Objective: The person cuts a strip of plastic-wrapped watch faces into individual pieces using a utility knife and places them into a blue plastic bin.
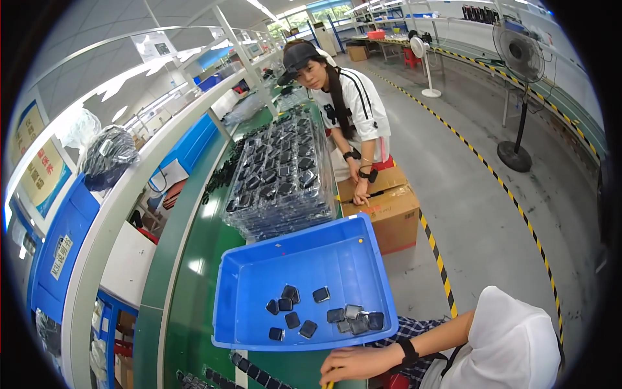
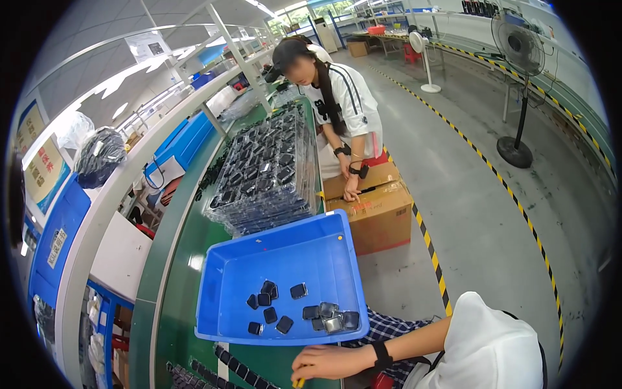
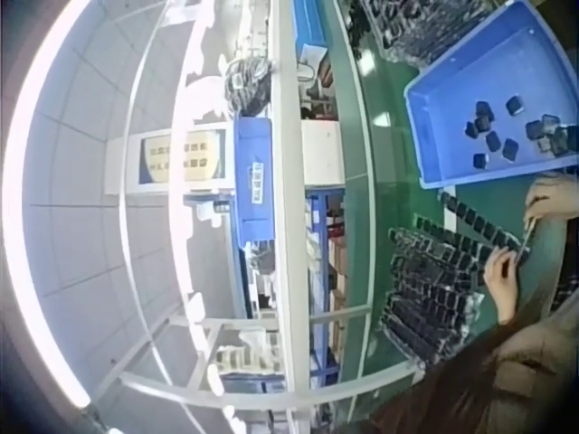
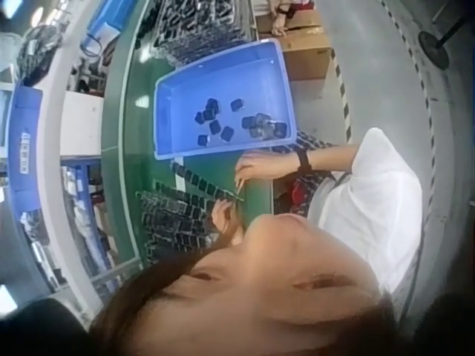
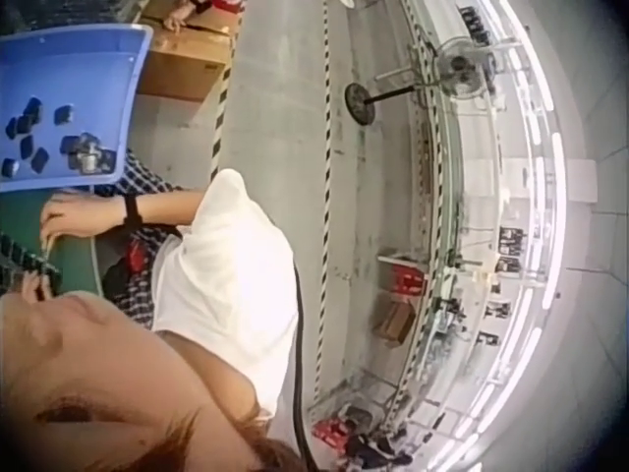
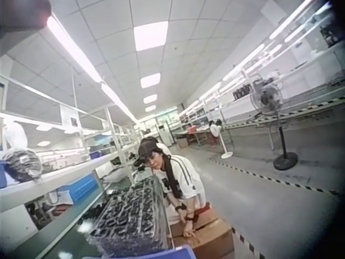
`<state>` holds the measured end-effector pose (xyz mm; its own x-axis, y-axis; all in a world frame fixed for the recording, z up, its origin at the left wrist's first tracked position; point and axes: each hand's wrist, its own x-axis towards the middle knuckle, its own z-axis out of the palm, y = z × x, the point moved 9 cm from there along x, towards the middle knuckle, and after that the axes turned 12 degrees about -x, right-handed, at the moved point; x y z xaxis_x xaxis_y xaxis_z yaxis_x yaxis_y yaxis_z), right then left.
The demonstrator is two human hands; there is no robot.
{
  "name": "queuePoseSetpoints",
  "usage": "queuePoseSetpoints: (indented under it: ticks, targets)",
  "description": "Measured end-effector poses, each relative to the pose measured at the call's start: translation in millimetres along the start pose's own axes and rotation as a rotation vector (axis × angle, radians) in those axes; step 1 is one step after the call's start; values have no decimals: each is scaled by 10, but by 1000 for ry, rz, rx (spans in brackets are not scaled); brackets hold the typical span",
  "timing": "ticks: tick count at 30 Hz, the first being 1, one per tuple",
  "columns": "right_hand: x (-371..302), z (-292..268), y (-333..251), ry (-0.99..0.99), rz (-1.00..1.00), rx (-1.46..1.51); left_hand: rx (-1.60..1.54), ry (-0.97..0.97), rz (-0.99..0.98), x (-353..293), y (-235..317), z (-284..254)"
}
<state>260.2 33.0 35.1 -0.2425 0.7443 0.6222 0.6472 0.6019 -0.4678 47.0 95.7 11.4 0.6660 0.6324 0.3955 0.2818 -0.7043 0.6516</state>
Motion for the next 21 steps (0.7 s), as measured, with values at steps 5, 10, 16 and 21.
queuePoseSetpoints:
  ticks: [5,10,16,21]
  targets:
    - [220,268,298,-104,339,-75,-17,52,-185,30,69,-14]
    - [254,460,401,-84,217,-239,-1,33,-109,58,96,-40]
    - [212,604,452,-116,154,-286,-429,229,-254,-313,-302,0]
    - [233,534,383,-92,137,-292,-749,322,-694,-923,-1122,161]
